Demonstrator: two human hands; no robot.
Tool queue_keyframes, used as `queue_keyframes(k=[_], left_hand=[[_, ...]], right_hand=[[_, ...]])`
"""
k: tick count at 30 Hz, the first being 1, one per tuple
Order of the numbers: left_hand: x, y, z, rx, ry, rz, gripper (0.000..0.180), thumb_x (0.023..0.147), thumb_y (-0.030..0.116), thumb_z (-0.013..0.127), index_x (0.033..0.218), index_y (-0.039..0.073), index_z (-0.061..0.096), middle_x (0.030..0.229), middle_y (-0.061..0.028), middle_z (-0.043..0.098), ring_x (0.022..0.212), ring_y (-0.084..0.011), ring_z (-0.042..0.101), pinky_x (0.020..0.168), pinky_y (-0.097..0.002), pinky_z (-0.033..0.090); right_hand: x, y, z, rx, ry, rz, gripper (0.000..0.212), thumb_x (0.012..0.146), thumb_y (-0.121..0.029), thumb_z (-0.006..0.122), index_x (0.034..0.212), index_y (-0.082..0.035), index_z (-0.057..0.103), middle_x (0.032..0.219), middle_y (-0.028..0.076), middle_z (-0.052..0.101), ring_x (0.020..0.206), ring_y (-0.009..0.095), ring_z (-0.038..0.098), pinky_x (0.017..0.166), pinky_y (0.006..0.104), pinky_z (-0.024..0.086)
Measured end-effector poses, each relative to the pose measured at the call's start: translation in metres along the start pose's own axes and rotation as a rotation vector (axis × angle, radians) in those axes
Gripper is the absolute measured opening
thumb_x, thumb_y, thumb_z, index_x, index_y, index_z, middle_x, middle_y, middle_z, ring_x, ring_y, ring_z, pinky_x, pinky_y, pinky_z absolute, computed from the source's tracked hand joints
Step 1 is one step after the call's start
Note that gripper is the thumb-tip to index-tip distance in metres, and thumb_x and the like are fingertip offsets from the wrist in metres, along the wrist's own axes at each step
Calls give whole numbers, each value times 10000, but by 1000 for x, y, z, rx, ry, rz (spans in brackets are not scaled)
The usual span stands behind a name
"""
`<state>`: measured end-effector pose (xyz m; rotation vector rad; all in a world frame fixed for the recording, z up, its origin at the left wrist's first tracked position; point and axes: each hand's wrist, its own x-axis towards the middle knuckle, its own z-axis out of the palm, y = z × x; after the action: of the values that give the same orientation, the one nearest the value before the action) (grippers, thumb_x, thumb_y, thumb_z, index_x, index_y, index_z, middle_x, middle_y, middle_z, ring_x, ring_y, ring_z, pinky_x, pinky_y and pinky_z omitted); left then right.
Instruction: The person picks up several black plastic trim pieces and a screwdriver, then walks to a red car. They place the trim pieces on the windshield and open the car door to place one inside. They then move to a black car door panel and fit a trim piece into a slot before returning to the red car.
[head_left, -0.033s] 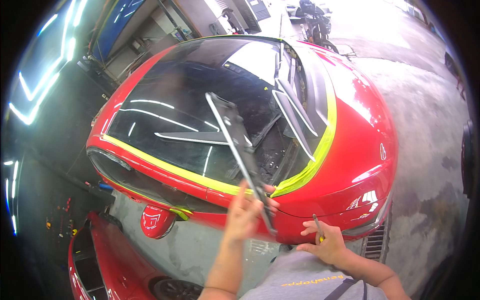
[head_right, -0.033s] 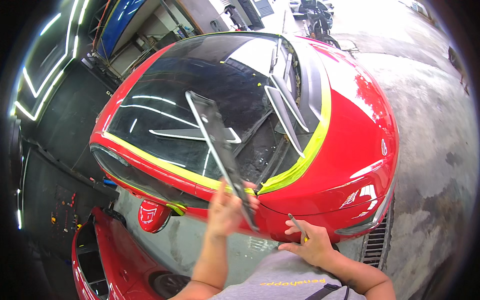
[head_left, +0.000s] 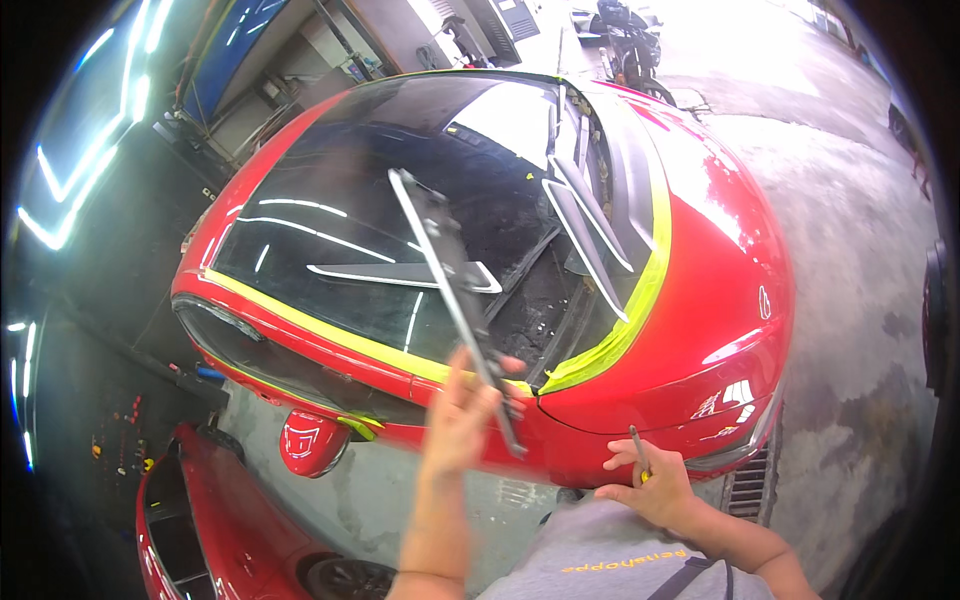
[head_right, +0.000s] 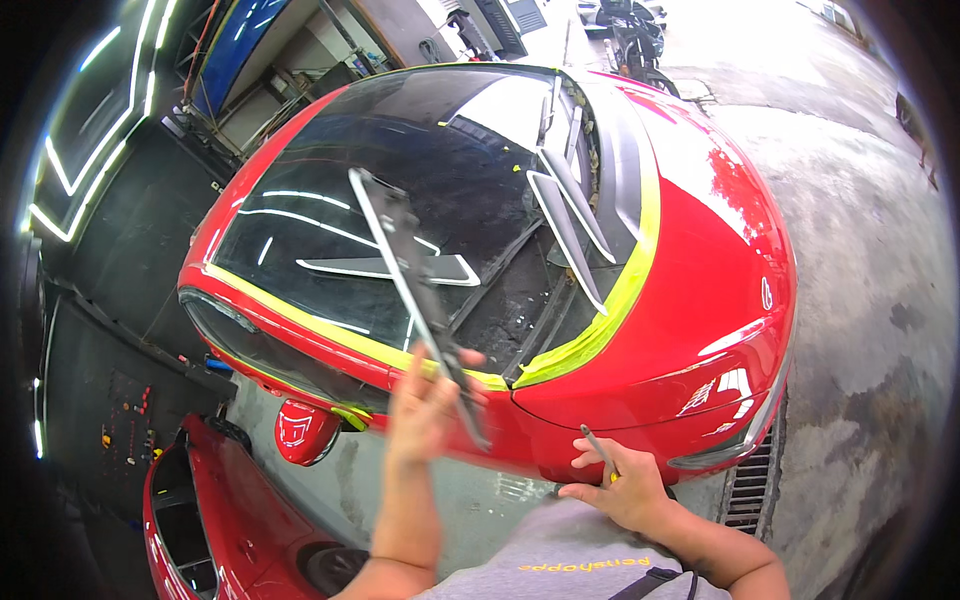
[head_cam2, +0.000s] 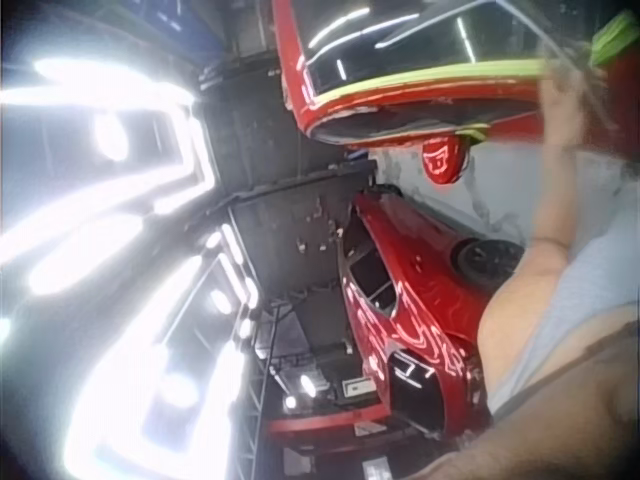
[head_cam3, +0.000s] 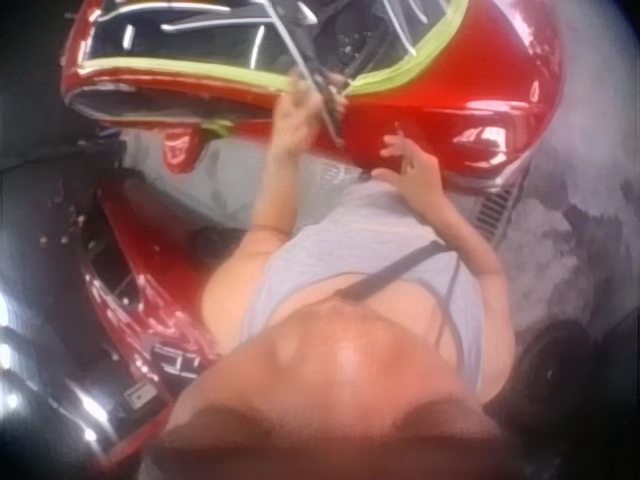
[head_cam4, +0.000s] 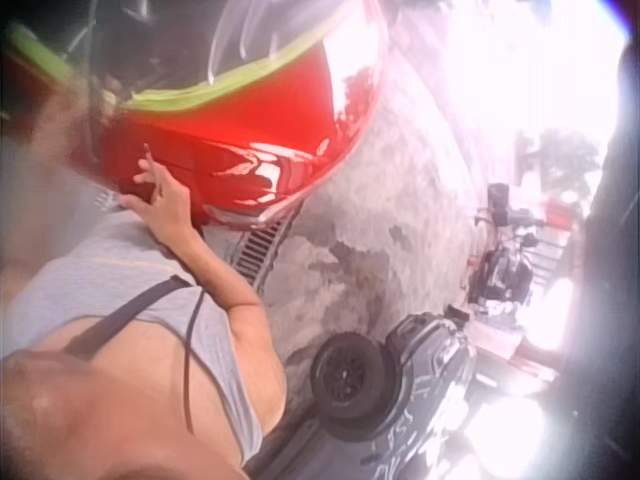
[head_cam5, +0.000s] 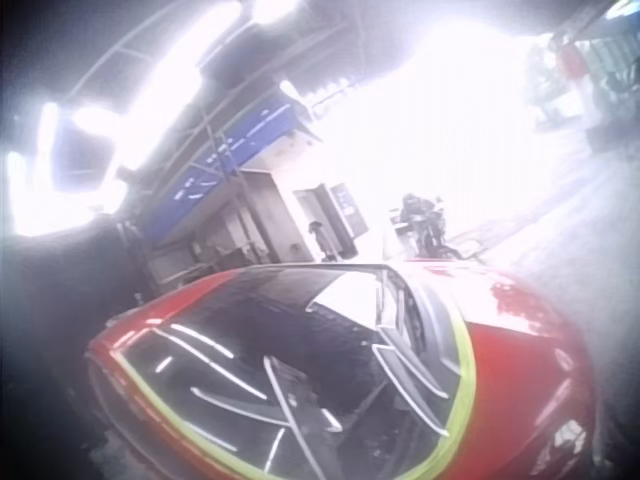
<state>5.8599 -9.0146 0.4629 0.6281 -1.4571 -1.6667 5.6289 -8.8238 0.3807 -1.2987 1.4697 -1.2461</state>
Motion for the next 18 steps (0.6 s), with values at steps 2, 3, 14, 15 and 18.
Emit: queue_keyframes(k=[2,3,14,15,18], left_hand=[[19,49,-27,323,170,85,616,993,-13,607,1573,62,414,1290,-178,675,1010,-173,704,894,-343,589],[26,80,-35,546,239,78,605,993,-38,592,1569,70,440,1275,-136,685,992,-166,696,880,-306,559],[152,201,-122,2357,0,249,550,953,-2,559,1455,219,537,1205,-108,712,1073,-349,695,901,-470,561],[172,195,-129,2340,-46,231,578,932,-21,566,1459,213,538,1221,-110,710,1083,-352,691,908,-478,556],[227,162,-152,2298,-162,190,620,906,-51,561,1471,203,536,1248,-121,706,1100,-356,684,923,-491,549]], right_hand=[[-2,4,-11,-15,21,42,665,730,-210,968,1297,-50,661,1000,44,781,524,47,520,542,238,474],[-5,7,-15,-5,42,69,658,732,-204,966,1296,-50,663,993,45,781,522,43,517,540,235,471],[-26,33,-24,-20,132,211,562,760,-151,927,1254,-45,681,913,33,783,527,42,507,549,236,464],[-24,32,-24,-32,128,201,561,759,-151,927,1253,-46,682,911,31,783,527,43,504,549,236,463],[-18,26,-22,-52,138,171,559,759,-152,927,1252,-49,684,907,25,783,527,47,495,548,236,461]])
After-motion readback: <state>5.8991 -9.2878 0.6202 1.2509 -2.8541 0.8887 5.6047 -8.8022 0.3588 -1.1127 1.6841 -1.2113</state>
